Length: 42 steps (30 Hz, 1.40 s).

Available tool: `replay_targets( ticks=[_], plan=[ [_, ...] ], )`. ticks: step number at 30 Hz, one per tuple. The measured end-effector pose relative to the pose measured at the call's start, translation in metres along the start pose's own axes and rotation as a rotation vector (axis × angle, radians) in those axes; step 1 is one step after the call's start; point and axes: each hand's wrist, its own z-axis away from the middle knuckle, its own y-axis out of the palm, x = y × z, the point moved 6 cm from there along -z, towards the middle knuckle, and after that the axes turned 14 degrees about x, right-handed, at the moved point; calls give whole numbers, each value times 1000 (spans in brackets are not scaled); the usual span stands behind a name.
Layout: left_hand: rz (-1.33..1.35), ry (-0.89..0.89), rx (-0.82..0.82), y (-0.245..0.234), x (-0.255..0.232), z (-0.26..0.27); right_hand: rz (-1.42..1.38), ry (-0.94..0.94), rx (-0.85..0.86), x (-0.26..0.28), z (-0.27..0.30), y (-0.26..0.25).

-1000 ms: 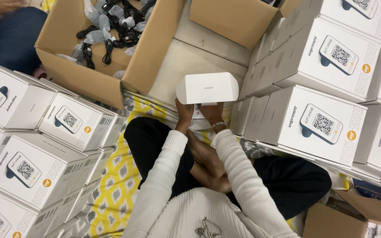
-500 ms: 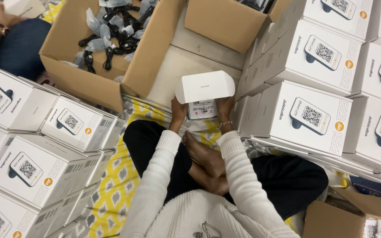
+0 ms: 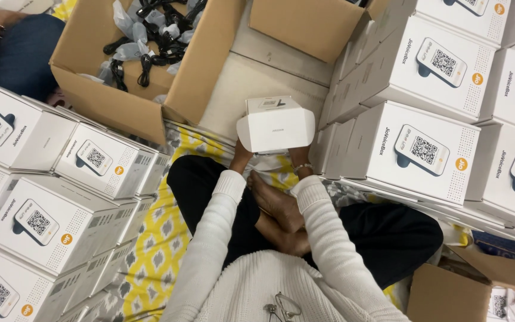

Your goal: The person unboxes and sorts electronic voice boxes and their power cables from bulk shipping containers.

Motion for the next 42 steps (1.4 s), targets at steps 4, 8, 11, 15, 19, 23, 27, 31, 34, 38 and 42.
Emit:
replay_targets(
  ticks=[4,8,11,15,19,23,27,31,34,38,42],
  plan=[
    [393,-153,236,-7,-11,17,51,20,150,-148,-46,76],
    [388,-83,243,-23,-63,59,-344,19,54,-53,32,34],
    [571,26,99,-66,-172,92,-563,4,-109,57,113,2],
    [535,107,-125,-45,-175,108,-480,-192,-84,142,196,-20],
    [663,20,-297,-11,-132,98,-189,-384,-238,183,196,-63],
    [590,14,-362,-8,-129,98,178,-493,-251,259,135,-114],
    [613,14,-370,-20,-145,111,430,-323,50,256,81,-99],
    [451,86,-276,-18,-136,110,672,-84,301,185,53,-43],
    [337,124,-190,5,-107,128,529,-229,175,133,52,-11],
    [176,186,-75,25,-66,149,358,-296,85,129,62,-21],
    [-18,97,143,-28,-151,158,319,-259,-1,120,67,-17]
  ],
)
